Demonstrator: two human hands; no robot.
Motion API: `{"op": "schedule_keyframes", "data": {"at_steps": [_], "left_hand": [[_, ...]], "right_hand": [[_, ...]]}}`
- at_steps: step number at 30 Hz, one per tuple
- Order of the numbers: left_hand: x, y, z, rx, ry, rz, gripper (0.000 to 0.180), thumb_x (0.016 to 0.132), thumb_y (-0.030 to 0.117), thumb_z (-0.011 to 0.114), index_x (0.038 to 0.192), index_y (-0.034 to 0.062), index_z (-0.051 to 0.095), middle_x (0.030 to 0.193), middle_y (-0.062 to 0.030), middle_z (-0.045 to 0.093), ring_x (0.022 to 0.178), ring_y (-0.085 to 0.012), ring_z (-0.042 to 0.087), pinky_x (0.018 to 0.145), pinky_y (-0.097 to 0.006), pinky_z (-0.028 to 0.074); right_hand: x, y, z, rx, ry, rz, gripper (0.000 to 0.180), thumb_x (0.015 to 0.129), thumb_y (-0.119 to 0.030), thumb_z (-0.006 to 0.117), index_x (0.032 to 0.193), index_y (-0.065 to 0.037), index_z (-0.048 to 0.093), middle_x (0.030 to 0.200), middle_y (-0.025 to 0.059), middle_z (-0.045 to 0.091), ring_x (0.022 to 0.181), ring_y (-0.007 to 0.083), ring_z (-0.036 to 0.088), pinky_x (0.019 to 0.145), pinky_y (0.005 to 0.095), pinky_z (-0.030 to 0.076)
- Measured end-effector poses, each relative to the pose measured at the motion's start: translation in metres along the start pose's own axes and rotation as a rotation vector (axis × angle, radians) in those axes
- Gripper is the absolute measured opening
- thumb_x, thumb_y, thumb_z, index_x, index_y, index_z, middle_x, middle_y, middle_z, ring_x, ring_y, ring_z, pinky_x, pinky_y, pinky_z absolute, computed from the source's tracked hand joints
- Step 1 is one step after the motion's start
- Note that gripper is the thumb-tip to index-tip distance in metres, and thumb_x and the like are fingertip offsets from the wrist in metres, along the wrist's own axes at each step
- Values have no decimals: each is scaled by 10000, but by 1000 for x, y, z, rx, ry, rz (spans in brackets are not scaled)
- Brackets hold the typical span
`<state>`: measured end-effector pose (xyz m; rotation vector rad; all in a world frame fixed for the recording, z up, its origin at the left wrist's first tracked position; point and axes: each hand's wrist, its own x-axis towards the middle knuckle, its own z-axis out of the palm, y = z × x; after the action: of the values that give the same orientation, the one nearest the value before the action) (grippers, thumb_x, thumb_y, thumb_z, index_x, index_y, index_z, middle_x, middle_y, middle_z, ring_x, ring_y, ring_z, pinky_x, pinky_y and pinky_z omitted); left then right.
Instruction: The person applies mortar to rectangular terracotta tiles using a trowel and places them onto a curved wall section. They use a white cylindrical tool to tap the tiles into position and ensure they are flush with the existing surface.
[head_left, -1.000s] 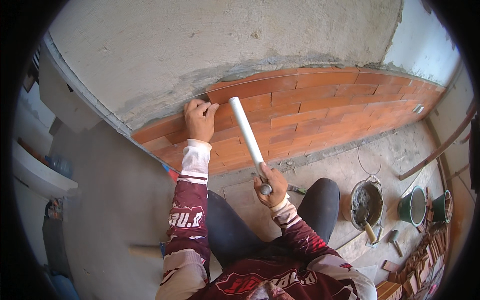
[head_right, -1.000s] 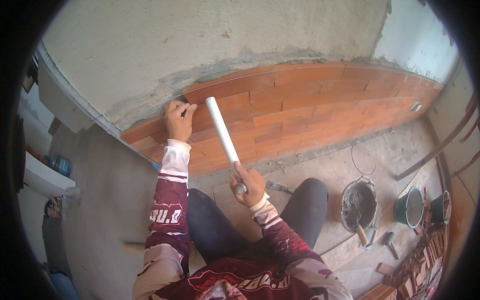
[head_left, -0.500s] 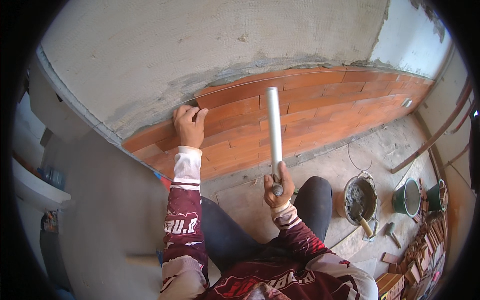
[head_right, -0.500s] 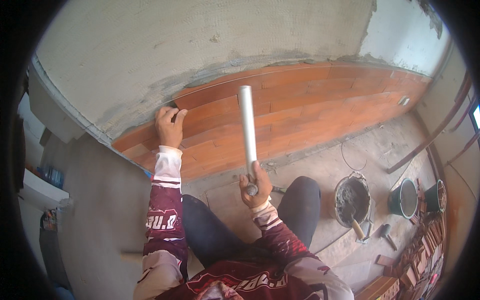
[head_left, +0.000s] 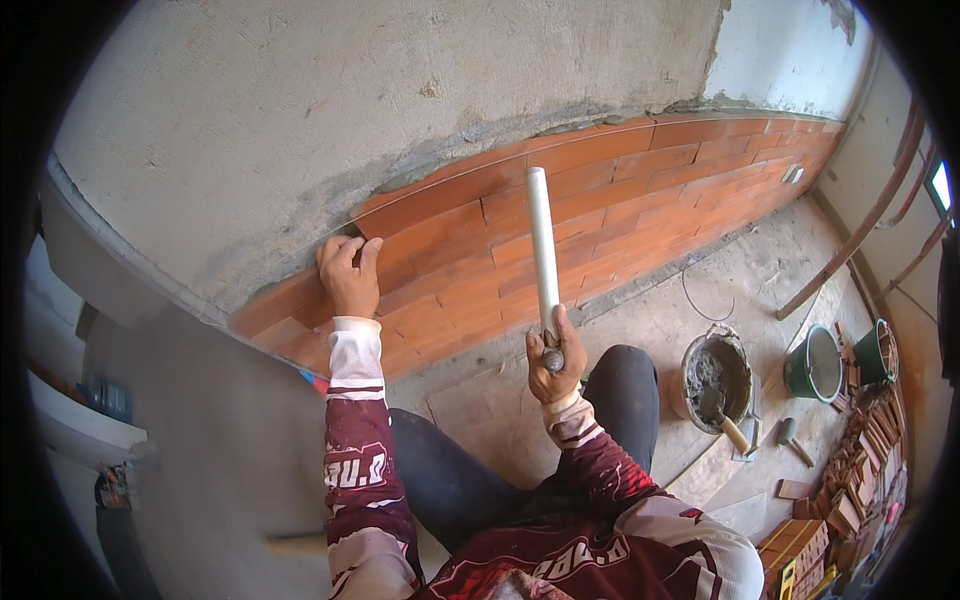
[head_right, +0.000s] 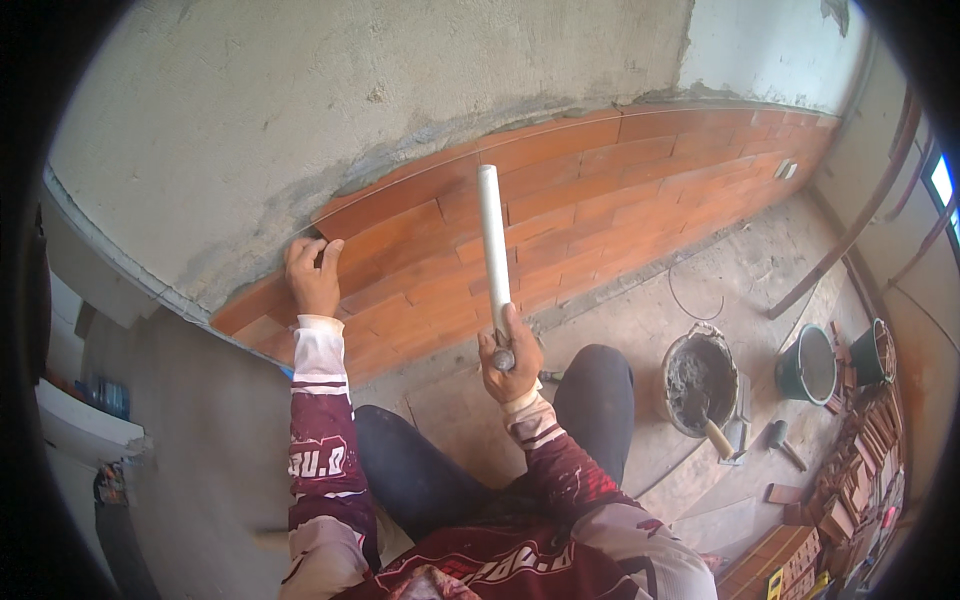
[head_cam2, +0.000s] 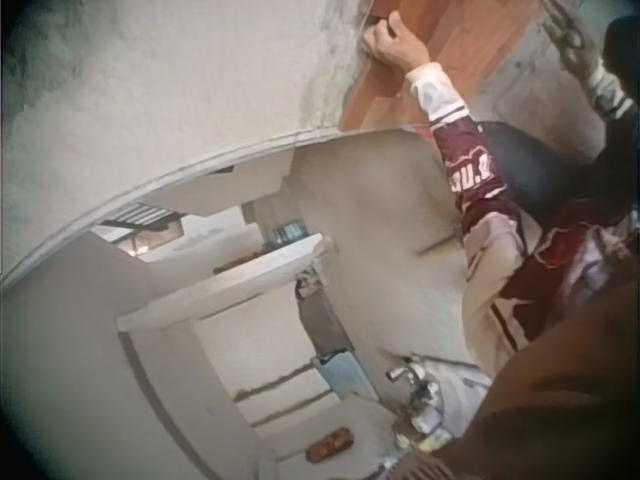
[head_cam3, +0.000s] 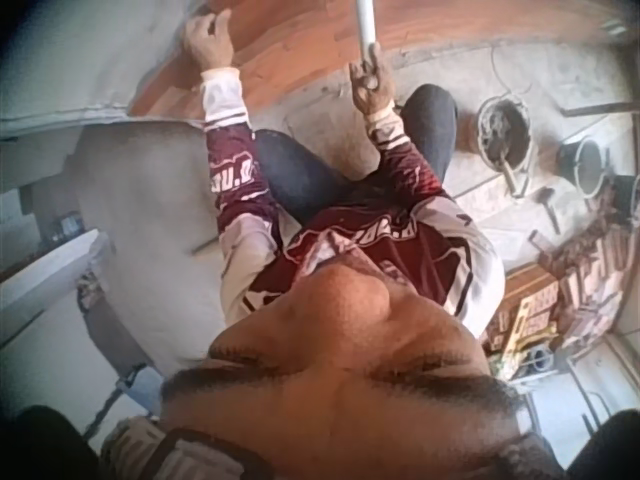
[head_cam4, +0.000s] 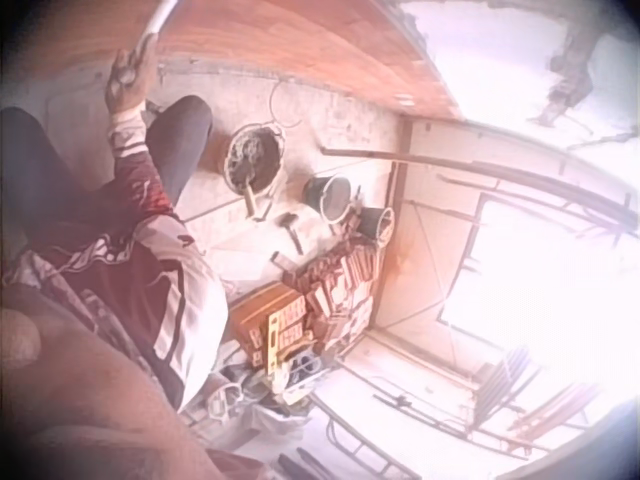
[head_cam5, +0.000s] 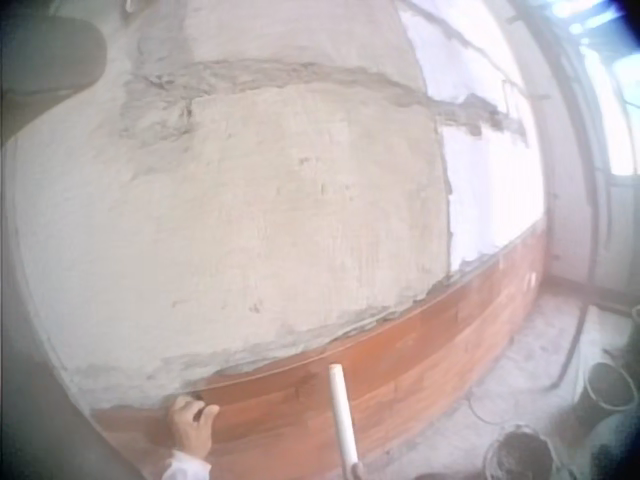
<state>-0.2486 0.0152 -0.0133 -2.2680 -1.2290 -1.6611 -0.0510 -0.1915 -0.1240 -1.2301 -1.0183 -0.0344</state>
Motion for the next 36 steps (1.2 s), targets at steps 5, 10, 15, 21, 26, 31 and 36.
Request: {"op": "schedule_keyframes", "data": {"at_steps": [5, 10, 15, 21, 26, 31, 36], "left_hand": [[-1, -2, 0, -20, -21, -18, 199, 771, 169, 761, 796, -11, 680, 834, -100, 601, 846, -283, 534, 771, -385, 426], [-1, -4, 0, 6, -23, -8, 206, 779, 180, 757, 801, -9, 678, 842, -104, 598, 855, -287, 532, 778, -393, 424], [0, -4, -1, 3, -28, 4, 214, 784, 190, 755, 804, -8, 676, 844, -102, 598, 860, -289, 532, 780, -396, 424], [-1, -1, 0, -8, -31, 6, 202, 792, 183, 748, 813, -4, 674, 850, -107, 596, 857, -296, 531, 779, -400, 424], [-1, -3, 0, 7, -29, 13, 206, 798, 186, 745, 809, -5, 669, 850, -106, 589, 861, -298, 526, 776, -401, 423], [0, -2, 0, -2, -29, 6, 213, 799, 196, 745, 805, -3, 668, 849, -106, 584, 864, -298, 523, 776, -403, 423], [-2, -3, 3, 12, -9, 22, 223, 794, 204, 749, 802, -5, 672, 856, -113, 599, 862, -299, 527, 769, -407, 424]], "right_hand": [[3, 1, 2, -6, 17, -28, 547, 803, -25, 711, 1313, 12, 515, 1019, 175, 634, 820, 221, 640, 738, 309, 509], [2, -1, 1, 7, 9, -1, 543, 804, -25, 711, 1312, 4, 519, 950, 155, 625, 758, 202, 632, 687, 300, 511], [9, -5, 3, -5, 27, -44, 551, 808, -16, 704, 1324, 5, 512, 956, 139, 624, 781, 174, 610, 707, 284, 498], [10, -3, -2, 17, 33, -34, 551, 807, -23, 708, 1322, -1, 513, 942, 150, 620, 753, 203, 615, 684, 297, 502], [14, -6, 0, 35, 4, -30, 547, 808, -25, 708, 1317, 8, 512, 945, 151, 626, 758, 211, 622, 695, 303, 505], [11, -7, -1, -8, 15, -36, 532, 809, -30, 710, 1305, 17, 521, 986, 167, 637, 799, 222, 644, 712, 303, 509], [9, -6, -3, 18, 4, -7, 523, 805, -17, 710, 1294, 24, 529, 988, 173, 636, 796, 220, 644, 713, 304, 511]]}}
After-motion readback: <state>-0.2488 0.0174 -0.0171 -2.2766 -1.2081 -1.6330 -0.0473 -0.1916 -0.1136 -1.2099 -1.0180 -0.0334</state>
